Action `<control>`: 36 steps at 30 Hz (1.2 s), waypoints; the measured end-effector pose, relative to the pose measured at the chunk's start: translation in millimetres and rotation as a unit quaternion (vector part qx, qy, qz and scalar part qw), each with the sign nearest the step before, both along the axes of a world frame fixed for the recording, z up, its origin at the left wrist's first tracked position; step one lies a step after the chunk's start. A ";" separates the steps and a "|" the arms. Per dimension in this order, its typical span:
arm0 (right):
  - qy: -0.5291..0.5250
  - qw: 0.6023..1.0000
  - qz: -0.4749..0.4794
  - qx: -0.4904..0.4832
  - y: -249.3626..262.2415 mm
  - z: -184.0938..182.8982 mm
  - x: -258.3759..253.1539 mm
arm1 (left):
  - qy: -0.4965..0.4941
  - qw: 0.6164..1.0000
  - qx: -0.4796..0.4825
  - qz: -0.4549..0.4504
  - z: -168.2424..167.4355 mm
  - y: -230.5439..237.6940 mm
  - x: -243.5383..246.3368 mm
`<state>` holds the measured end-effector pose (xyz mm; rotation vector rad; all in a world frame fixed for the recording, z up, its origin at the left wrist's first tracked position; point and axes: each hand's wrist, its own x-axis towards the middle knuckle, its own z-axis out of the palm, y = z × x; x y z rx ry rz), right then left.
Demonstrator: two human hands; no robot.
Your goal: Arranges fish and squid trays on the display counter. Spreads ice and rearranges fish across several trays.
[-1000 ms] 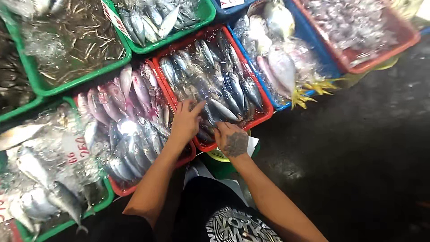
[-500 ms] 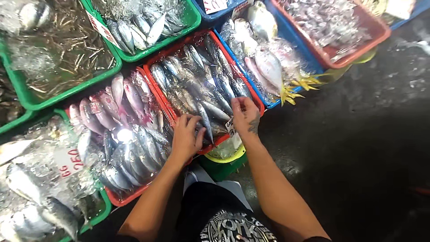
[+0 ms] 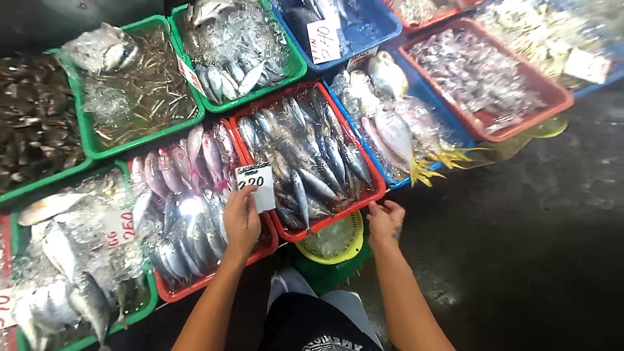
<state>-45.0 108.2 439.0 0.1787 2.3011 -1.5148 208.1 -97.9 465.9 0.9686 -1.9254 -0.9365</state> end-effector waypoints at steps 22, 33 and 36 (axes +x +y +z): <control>-0.324 0.925 -0.076 -0.185 -23.8 46.9 43.7 | -0.064 0.955 -0.013 0.288 19.4 173.1 55.2; -0.291 0.933 -0.132 -0.163 -35.3 22.6 43.0 | 0.043 0.970 0.020 0.237 20.1 86.3 62.2; -0.278 0.932 -0.148 -0.177 -41.1 31.3 43.3 | 0.049 0.976 0.016 0.211 19.5 54.9 59.7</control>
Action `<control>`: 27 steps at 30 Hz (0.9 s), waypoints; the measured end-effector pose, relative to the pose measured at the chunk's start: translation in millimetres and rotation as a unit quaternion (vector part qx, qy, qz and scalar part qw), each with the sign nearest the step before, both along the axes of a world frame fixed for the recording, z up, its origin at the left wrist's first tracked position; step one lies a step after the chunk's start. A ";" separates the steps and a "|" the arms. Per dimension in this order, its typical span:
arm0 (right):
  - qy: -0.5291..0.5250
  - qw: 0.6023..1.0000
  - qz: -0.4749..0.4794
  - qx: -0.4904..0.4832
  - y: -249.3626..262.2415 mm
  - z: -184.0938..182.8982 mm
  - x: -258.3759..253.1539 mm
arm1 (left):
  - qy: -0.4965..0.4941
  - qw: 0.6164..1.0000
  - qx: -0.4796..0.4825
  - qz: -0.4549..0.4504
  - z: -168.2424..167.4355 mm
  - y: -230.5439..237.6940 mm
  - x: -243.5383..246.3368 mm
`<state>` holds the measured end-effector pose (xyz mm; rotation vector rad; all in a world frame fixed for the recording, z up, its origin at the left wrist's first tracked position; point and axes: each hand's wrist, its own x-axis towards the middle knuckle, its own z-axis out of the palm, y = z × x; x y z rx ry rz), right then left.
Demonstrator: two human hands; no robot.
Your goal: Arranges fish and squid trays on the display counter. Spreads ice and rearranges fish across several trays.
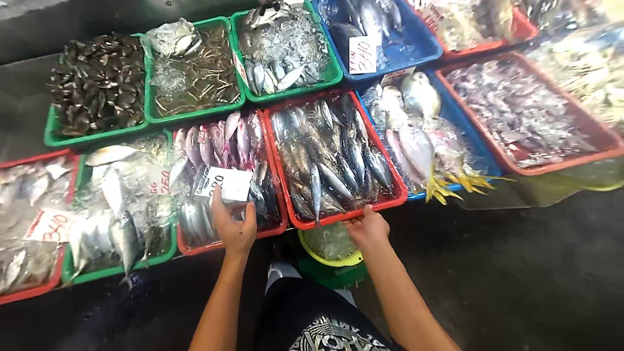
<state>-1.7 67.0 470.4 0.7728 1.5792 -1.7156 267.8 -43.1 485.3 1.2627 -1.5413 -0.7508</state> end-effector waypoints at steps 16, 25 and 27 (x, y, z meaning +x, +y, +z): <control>0.040 0.999 0.000 0.028 -3.2 16.9 3.6 | 0.047 0.996 0.043 -0.070 -7.4 -49.2 -32.7; 0.033 0.999 0.000 0.021 -3.6 25.5 4.0 | 0.054 0.998 0.031 -0.027 -0.2 -44.8 -3.3; 0.032 0.999 -0.001 0.015 -3.9 28.4 2.5 | 0.058 0.998 0.033 -0.014 -1.1 -42.9 3.6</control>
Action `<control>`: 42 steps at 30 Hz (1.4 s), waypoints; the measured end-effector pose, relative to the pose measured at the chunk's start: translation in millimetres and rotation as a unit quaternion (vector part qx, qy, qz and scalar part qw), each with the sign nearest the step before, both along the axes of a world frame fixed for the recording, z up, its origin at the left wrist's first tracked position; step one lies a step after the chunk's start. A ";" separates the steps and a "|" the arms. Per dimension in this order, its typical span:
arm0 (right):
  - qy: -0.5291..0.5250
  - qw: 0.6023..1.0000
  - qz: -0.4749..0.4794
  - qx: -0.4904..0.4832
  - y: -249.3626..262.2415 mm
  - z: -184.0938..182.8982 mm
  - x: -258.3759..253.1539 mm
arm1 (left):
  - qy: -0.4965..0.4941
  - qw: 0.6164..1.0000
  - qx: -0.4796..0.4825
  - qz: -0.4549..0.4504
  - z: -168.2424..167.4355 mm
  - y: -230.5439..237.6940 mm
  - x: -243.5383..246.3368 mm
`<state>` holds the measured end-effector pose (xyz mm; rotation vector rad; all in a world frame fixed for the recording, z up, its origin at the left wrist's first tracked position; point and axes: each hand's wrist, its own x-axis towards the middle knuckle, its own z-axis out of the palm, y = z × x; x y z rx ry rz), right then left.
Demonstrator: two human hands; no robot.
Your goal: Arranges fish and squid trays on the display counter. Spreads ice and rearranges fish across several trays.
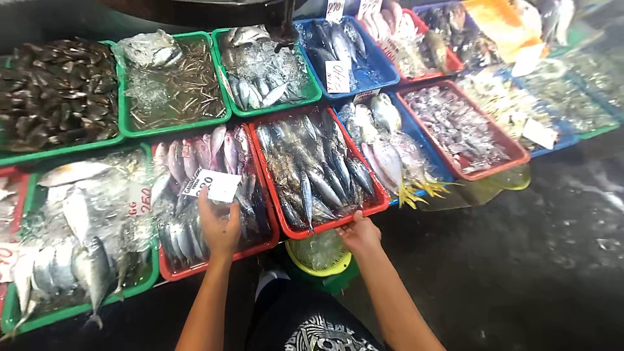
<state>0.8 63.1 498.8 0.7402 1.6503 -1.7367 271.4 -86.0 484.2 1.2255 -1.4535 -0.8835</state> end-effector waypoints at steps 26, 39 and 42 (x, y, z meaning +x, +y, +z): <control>-0.002 0.999 0.009 -0.043 1.8 30.7 -0.5 | -0.002 0.998 0.000 0.061 6.3 29.1 15.6; -0.007 0.999 0.016 -0.045 0.4 44.9 -0.7 | -0.024 0.997 -0.010 0.070 8.2 34.2 20.8; -0.008 0.999 0.012 -0.047 0.0 48.0 -1.7 | -0.023 0.997 -0.007 0.072 8.9 33.8 19.6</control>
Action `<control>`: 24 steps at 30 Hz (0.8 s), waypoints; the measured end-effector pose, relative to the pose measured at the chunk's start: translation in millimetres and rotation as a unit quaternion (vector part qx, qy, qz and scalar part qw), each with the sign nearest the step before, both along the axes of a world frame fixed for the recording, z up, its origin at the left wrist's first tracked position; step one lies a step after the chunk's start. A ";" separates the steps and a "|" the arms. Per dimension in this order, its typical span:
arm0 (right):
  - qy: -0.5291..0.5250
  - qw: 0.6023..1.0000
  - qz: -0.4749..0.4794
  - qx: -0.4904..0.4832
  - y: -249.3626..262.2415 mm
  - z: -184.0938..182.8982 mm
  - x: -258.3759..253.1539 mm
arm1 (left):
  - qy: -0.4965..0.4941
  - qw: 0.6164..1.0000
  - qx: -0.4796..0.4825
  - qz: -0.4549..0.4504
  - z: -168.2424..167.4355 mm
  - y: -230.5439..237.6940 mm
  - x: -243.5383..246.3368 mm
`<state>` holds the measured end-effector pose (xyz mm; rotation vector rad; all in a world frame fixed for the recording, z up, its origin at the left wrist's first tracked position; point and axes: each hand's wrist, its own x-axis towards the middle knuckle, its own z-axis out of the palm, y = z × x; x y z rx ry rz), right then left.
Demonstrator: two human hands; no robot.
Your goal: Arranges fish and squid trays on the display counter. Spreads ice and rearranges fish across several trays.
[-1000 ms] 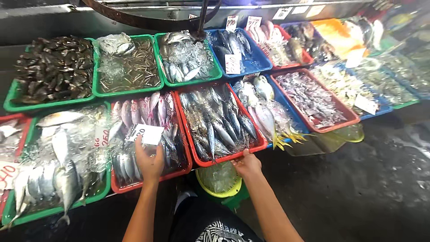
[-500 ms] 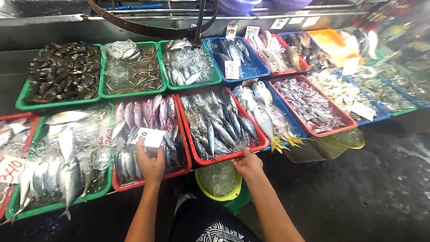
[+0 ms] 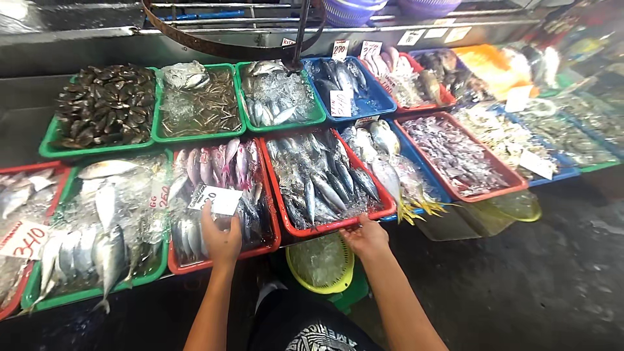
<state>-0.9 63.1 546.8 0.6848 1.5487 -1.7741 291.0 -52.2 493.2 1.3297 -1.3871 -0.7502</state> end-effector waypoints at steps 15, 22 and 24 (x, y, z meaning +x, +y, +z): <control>-0.008 1.000 -0.005 -0.002 -3.4 12.5 -1.0 | 0.019 1.000 -0.010 -0.003 2.6 -2.6 -4.2; -0.012 1.000 -0.011 -0.005 -3.5 13.1 -0.7 | 0.023 1.000 -0.010 -0.006 -0.2 -1.3 -4.2; -0.010 1.000 -0.007 -0.008 -3.6 13.1 -0.2 | 0.026 1.000 -0.008 -0.008 -0.4 -1.4 -3.6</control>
